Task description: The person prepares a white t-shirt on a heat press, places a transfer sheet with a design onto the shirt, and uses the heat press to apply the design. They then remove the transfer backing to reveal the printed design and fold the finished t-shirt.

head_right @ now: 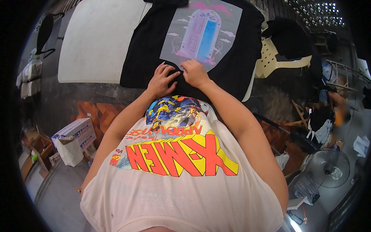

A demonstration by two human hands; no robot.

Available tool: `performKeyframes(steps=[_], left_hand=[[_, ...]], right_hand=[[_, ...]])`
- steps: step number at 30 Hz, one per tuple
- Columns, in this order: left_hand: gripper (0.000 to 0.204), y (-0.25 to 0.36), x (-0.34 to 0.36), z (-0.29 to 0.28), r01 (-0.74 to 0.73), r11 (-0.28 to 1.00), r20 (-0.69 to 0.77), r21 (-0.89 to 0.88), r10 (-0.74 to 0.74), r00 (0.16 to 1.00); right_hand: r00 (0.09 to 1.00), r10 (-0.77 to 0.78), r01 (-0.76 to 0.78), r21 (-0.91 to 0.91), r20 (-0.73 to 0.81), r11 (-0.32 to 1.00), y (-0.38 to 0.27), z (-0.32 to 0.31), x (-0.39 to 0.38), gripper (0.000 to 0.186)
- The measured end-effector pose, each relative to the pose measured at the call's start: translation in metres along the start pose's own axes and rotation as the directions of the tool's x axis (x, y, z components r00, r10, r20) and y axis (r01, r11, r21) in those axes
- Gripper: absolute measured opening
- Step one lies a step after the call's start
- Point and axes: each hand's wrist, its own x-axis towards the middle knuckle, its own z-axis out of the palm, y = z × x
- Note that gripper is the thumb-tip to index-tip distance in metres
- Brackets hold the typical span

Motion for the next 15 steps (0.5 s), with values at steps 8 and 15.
performKeyframes(steps=[8,15], left_hand=[[0.033,-0.005,0.004,-0.004,0.236,0.971,-0.256,-0.041,-0.238,0.937],[0.05,0.002,0.006,0.005,0.379,0.907,-0.141,0.184,-0.357,0.923]], right_hand=[[0.994,-0.091,0.103,-0.25,0.057,0.963,-0.018,0.017,0.043,0.029],[0.871,0.491,-0.483,0.209,0.02,0.85,-0.001,0.024,0.043,0.029]])
